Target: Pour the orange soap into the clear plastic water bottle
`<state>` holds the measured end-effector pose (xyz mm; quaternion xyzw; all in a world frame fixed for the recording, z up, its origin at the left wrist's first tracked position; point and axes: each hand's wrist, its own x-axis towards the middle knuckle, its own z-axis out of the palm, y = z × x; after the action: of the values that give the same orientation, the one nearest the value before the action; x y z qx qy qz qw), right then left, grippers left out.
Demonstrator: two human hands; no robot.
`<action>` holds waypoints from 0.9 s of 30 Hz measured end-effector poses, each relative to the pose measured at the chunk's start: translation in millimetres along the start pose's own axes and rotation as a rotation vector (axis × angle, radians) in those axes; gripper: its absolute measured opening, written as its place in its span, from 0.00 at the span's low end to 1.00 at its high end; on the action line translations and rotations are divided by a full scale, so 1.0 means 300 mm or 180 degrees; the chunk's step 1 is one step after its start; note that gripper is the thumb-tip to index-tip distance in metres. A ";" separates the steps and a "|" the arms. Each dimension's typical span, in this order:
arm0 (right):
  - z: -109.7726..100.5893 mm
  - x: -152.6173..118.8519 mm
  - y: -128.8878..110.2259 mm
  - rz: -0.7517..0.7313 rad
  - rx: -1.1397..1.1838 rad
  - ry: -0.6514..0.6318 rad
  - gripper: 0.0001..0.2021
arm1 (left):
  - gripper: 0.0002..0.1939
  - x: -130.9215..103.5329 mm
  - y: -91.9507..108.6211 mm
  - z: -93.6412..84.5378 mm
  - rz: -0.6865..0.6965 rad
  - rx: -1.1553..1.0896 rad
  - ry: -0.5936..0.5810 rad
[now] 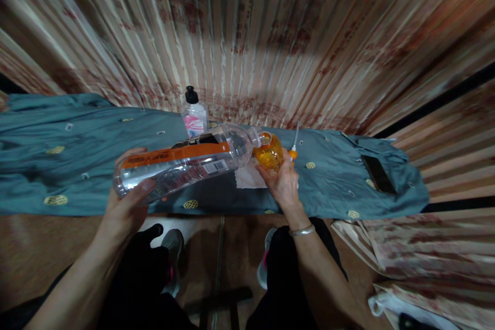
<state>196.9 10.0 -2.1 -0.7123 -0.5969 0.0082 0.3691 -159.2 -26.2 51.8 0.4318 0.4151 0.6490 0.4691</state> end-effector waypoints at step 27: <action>0.001 0.002 0.000 0.0075 0.0065 0.0021 0.50 | 0.47 0.010 0.003 -0.007 0.0017 0.0142 0.0104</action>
<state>196.9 10.7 -2.2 -0.7155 -0.5871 0.0162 0.3782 -162.1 -23.8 52.4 0.4327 0.4359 0.6478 0.4507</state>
